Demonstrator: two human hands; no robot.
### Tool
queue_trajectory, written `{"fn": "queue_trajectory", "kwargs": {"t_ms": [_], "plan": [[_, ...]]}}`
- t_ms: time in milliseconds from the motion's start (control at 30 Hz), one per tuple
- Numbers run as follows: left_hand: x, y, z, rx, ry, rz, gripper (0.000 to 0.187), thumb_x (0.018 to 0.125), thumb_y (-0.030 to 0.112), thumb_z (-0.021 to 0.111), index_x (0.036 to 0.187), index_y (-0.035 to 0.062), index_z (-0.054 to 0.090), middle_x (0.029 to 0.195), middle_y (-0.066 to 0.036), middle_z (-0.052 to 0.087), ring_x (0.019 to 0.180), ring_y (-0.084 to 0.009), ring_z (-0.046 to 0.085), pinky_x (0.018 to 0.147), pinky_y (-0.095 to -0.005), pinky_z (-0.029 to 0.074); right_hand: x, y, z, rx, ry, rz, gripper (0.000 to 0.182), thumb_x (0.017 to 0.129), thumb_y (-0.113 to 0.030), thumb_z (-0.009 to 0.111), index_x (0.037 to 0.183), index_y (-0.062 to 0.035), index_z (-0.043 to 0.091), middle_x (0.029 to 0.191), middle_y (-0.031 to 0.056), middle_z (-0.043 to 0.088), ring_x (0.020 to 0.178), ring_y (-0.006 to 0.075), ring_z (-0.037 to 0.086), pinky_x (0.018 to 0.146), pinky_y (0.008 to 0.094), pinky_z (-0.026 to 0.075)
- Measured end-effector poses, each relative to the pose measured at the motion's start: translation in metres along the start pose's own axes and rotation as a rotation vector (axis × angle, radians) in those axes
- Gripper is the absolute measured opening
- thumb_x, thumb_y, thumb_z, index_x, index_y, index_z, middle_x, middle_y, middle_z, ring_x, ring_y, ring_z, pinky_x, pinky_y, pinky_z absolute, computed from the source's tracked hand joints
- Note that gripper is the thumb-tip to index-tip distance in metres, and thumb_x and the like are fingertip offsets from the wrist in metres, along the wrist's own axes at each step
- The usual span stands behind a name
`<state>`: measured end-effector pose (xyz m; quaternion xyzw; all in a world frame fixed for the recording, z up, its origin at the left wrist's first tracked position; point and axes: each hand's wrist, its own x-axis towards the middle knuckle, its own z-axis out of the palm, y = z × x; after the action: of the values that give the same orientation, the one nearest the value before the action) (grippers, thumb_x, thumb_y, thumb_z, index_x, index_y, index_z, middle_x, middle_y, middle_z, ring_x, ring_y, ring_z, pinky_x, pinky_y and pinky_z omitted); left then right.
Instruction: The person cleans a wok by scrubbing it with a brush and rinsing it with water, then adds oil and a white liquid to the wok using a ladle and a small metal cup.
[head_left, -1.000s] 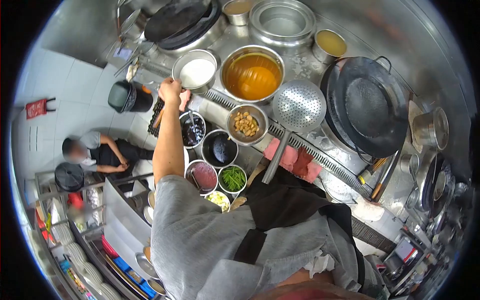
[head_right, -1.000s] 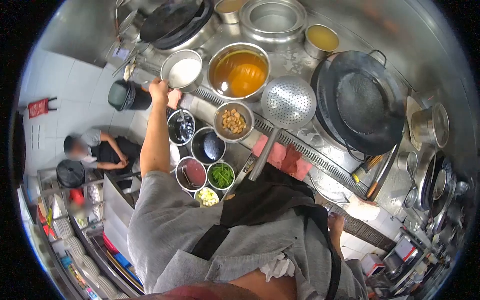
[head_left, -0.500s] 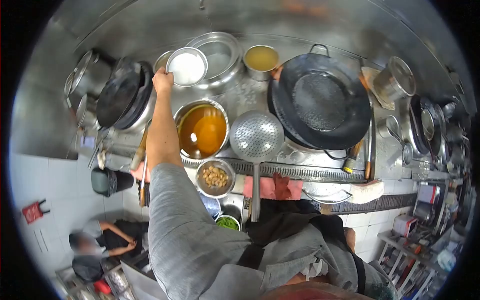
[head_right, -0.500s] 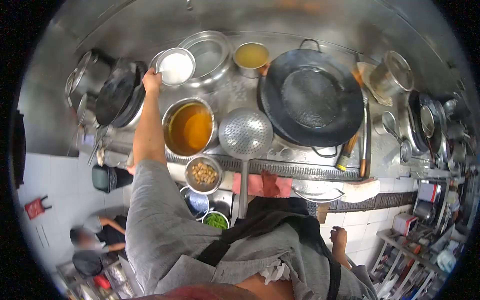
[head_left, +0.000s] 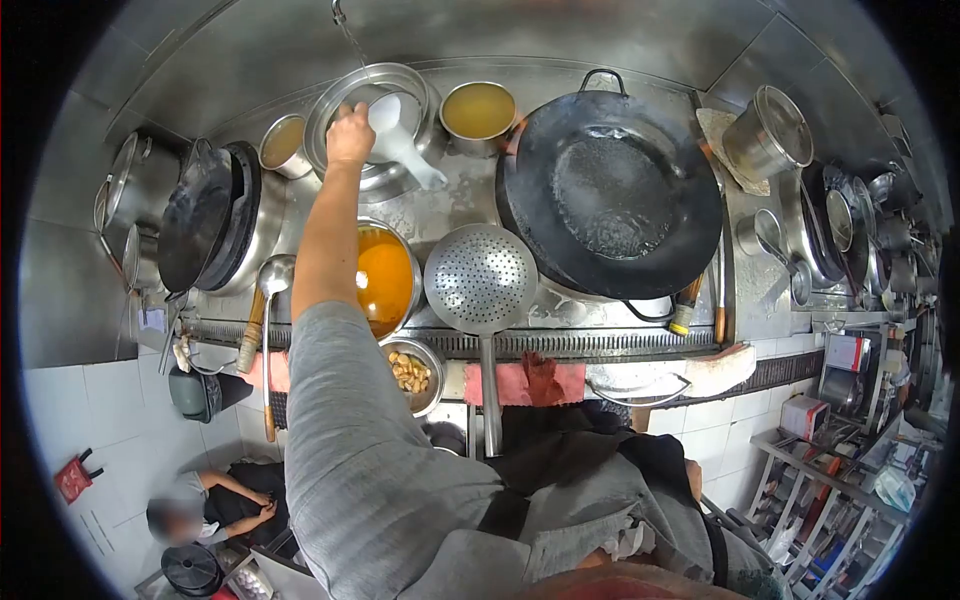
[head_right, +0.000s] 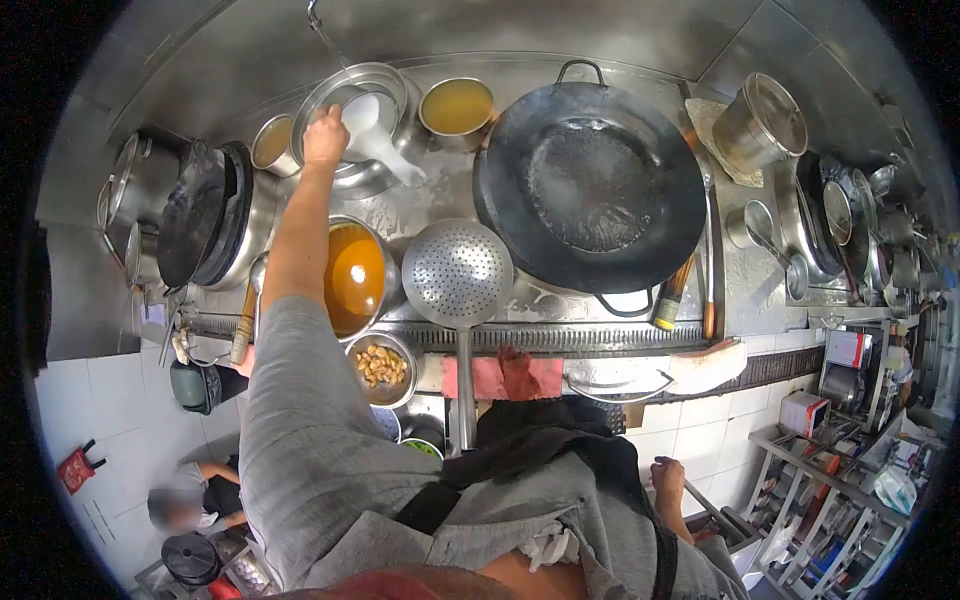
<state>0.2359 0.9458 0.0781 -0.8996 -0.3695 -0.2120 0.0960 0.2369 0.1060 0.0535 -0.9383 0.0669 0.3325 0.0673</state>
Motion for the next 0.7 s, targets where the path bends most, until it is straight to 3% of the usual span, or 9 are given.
{"fn": "queue_trajectory", "kwargs": {"t_ms": [167,333,600,700], "plan": [[-0.013,0.022,-0.008,0.057,0.016,0.172,0.010,0.076,0.007,0.049,0.086,0.0059,0.051,0.108,-0.026,0.049,0.065,-0.0352,0.064,0.054,-0.0431,0.054,0.027,0.007,0.000,0.003,-0.008,-0.166,0.030,0.073,-0.010,0.053,0.098,-0.0007,0.066,0.070,0.0180,0.065,0.059,0.0229,0.065,0.062,0.0316,0.052],[-0.033,0.045,-0.016,0.120,0.071,0.286,0.008,0.074,0.008,0.052,0.081,0.0043,0.050,0.112,-0.028,0.046,0.060,-0.0308,0.064,0.051,-0.0395,0.054,0.027,-0.008,-0.010,0.032,-0.044,-0.128,0.030,0.074,-0.011,0.052,0.100,-0.0017,0.065,0.069,0.0168,0.065,0.059,0.0220,0.065,0.063,0.0317,0.052],[-0.035,0.051,-0.017,0.131,0.126,0.255,0.007,0.073,0.008,0.052,0.078,0.0044,0.050,0.110,-0.028,0.046,0.058,-0.0292,0.064,0.049,-0.0370,0.054,0.031,0.005,-0.007,0.062,-0.029,-0.130,0.030,0.073,-0.007,0.053,0.101,-0.0018,0.065,0.069,0.0169,0.065,0.058,0.0195,0.065,0.060,0.0307,0.052],[-0.031,0.046,-0.017,0.102,0.050,0.192,0.007,0.074,0.009,0.051,0.080,0.0045,0.052,0.109,-0.027,0.048,0.064,-0.0316,0.064,0.053,-0.0401,0.054,0.027,0.008,-0.004,0.066,-0.030,-0.150,0.030,0.074,-0.008,0.054,0.101,-0.0014,0.064,0.069,0.0174,0.065,0.058,0.0203,0.065,0.060,0.0312,0.052]]}}
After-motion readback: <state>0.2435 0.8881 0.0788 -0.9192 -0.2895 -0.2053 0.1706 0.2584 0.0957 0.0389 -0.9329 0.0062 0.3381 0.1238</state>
